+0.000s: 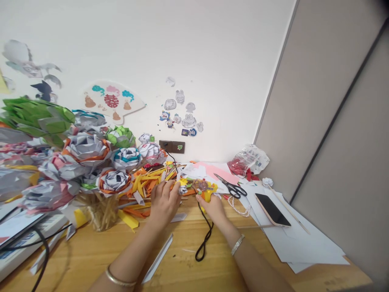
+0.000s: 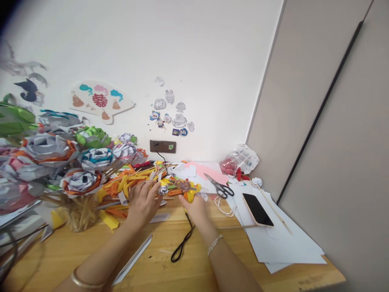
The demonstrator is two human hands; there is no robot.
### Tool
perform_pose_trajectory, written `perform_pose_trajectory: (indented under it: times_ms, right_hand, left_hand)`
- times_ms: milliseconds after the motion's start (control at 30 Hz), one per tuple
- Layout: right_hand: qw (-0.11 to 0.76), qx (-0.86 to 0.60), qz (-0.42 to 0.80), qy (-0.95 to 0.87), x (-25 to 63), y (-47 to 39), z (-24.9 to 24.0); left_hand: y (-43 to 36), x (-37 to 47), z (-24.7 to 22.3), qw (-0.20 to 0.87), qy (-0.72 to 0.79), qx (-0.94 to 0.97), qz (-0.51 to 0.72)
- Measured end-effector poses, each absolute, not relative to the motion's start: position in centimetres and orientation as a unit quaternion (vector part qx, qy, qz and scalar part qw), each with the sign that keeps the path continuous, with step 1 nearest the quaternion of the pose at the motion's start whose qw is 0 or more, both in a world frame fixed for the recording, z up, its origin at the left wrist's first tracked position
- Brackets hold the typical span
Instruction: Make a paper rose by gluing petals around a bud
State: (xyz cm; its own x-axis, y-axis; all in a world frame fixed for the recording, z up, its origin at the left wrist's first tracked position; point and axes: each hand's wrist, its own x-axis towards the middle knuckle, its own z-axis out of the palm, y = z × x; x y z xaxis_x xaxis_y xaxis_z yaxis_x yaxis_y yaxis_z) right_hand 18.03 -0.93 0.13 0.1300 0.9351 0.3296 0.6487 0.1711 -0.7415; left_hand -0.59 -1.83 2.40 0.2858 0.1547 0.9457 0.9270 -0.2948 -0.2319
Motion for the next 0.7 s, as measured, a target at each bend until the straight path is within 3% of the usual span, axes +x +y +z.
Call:
perform_pose_trajectory:
  times_ms: [700]
  right_hand:
    - [0.472, -0.599, 0.196, -0.616, 18.58, -0.22, -0.57]
  left_hand:
    - [-1.99, -0.52, 2.46, 0.42, -0.403, -0.674, -0.454]
